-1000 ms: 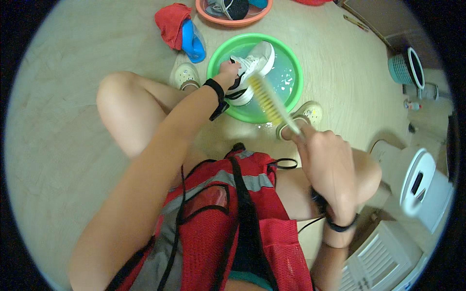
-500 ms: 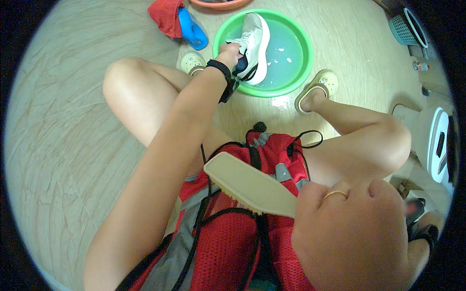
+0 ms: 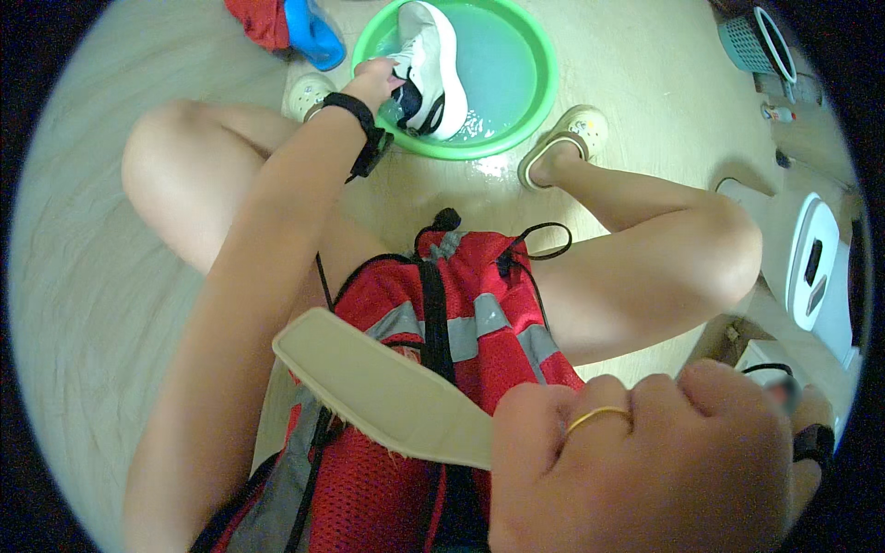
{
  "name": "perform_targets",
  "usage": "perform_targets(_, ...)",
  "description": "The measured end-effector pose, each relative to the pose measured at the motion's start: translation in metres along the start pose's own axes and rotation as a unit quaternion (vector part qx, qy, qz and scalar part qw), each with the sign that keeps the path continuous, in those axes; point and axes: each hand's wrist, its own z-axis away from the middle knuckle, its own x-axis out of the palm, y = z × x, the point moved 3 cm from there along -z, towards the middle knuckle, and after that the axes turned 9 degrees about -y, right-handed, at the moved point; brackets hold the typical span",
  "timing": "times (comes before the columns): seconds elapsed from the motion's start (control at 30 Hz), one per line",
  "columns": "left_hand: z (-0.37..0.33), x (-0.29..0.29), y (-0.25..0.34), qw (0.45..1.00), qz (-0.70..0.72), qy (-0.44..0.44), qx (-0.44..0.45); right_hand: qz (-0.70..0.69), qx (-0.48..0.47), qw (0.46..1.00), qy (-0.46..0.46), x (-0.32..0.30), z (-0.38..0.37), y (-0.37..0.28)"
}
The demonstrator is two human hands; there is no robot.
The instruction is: The person cleans a pair of shoes by scrubbing them with a handheld brush and dipping them into a basin of soapy water.
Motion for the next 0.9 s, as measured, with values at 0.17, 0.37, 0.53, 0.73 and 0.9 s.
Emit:
perform_targets(0.17,0.002,0.016,-0.010,0.996,-0.021,-0.077,0.027,-0.038,-0.030,0.999,-0.010,-0.017,-0.018,0.005)
perform_targets(0.37,-0.011,0.031,-0.041,0.980,0.147,-0.115,-0.070,-0.106,-0.054,0.993,-0.022,-0.045,-0.076,0.051)
perform_targets(0.53,-0.044,0.009,-0.053,0.949,-0.229,-0.201,0.082,-0.219,0.047,0.974,0.042,-0.015,-0.182,0.141)
perform_targets(0.73,-0.058,0.029,-0.072,0.978,-0.186,0.008,-0.092,-0.359,0.139,0.898,0.214,0.062,-0.324,0.179)
perform_targets(0.9,-0.073,0.013,-0.087,0.988,-0.123,0.035,-0.090,-0.283,0.137,0.925,0.215,0.056,-0.387,0.133)
